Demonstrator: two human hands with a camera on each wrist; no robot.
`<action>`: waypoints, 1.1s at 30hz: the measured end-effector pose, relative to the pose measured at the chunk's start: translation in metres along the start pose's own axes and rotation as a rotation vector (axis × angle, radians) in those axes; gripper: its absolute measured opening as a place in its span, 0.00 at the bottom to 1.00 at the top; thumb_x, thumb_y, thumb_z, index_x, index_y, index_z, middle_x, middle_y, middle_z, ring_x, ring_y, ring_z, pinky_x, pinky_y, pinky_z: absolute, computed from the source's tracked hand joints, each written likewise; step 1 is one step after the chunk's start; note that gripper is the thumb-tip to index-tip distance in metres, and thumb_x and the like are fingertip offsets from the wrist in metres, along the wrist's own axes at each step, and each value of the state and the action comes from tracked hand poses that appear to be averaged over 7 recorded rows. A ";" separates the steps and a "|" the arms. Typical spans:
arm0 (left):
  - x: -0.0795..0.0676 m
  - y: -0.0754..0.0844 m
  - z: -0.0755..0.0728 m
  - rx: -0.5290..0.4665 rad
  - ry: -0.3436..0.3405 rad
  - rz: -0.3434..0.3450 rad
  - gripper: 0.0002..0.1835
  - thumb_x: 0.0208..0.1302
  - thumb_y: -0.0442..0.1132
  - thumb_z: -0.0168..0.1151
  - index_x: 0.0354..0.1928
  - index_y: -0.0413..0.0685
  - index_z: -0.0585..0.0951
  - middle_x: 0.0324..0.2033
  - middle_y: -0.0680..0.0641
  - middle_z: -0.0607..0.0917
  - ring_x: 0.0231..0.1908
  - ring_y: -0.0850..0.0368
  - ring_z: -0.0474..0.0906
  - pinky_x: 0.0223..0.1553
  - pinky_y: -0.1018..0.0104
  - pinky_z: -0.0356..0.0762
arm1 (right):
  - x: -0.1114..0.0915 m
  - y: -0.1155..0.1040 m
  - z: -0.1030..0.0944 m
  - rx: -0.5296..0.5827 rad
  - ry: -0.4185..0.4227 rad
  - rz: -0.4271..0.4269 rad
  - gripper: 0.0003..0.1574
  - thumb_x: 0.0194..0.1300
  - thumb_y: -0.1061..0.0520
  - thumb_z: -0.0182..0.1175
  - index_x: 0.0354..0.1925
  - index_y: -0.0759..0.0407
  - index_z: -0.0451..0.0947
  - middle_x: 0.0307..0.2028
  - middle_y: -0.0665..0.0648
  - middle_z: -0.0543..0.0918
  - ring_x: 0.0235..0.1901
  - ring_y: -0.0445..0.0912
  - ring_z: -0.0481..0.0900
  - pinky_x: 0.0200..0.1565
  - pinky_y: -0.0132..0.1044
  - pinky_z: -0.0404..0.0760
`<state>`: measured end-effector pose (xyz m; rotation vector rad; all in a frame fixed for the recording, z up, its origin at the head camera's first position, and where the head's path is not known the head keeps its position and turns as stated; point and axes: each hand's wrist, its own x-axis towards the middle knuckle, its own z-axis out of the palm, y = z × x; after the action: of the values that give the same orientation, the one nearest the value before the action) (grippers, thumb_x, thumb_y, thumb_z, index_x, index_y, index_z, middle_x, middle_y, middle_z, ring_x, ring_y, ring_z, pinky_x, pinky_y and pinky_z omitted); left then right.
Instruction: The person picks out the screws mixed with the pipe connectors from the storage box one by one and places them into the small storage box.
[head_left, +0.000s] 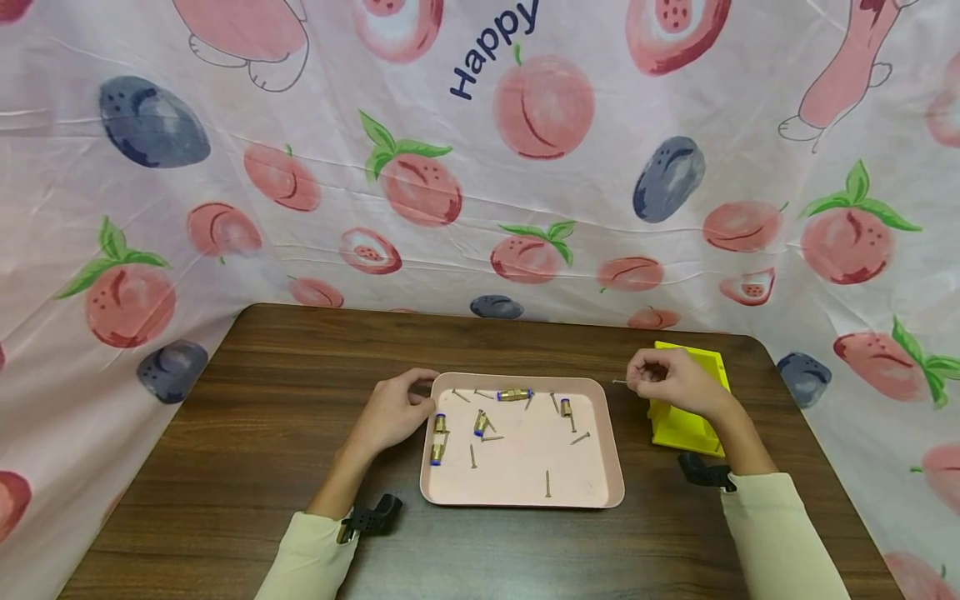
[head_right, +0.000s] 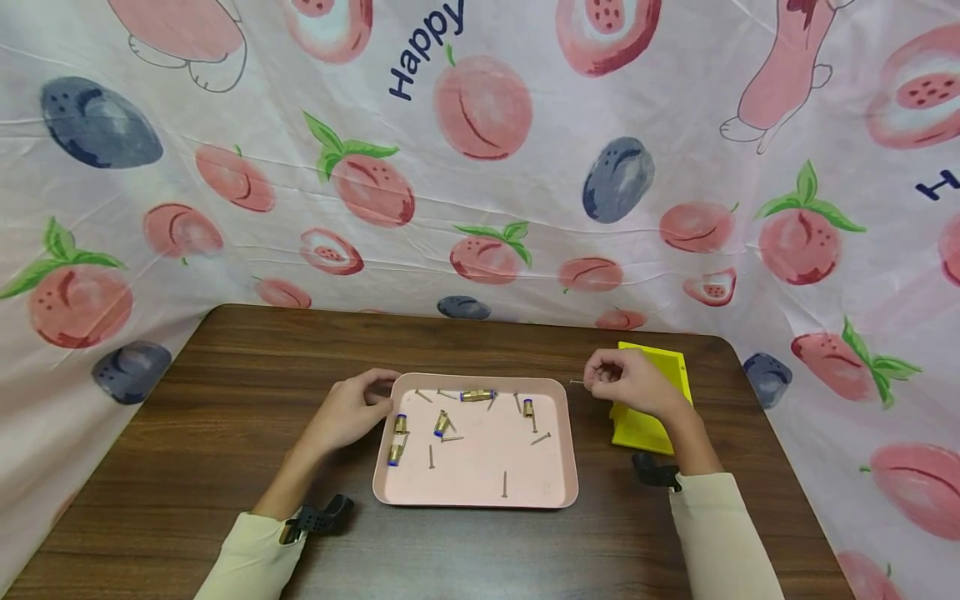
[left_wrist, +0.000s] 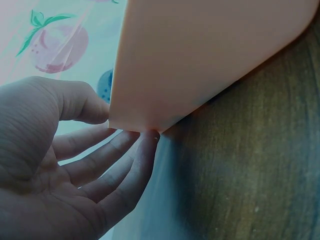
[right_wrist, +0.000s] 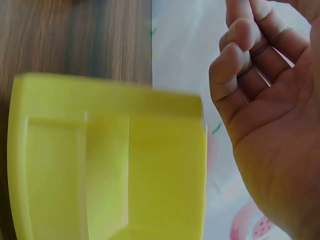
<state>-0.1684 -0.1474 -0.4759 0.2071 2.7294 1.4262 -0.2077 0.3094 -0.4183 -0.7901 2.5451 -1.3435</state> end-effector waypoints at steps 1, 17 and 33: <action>0.000 0.000 0.000 -0.002 0.000 0.001 0.23 0.69 0.30 0.64 0.65 0.36 0.85 0.55 0.35 0.90 0.45 0.46 0.93 0.50 0.45 0.88 | -0.002 0.001 -0.002 -0.009 0.008 0.001 0.06 0.65 0.70 0.68 0.36 0.61 0.85 0.31 0.51 0.81 0.29 0.43 0.75 0.32 0.31 0.74; 0.000 -0.003 0.000 0.004 0.005 0.014 0.23 0.68 0.31 0.63 0.65 0.36 0.85 0.55 0.35 0.90 0.45 0.46 0.93 0.50 0.45 0.88 | -0.026 0.021 -0.035 -0.158 0.124 0.084 0.03 0.69 0.67 0.69 0.40 0.69 0.84 0.34 0.52 0.85 0.33 0.42 0.78 0.38 0.29 0.79; -0.001 -0.001 0.000 0.001 0.005 0.032 0.23 0.68 0.31 0.63 0.64 0.36 0.85 0.54 0.35 0.90 0.43 0.47 0.93 0.49 0.46 0.88 | -0.031 0.032 -0.064 -0.323 0.112 0.174 0.02 0.70 0.63 0.71 0.38 0.61 0.86 0.34 0.51 0.85 0.34 0.41 0.78 0.40 0.29 0.79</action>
<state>-0.1680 -0.1483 -0.4766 0.2482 2.7432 1.4357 -0.2171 0.3862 -0.4098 -0.5353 2.8851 -0.9645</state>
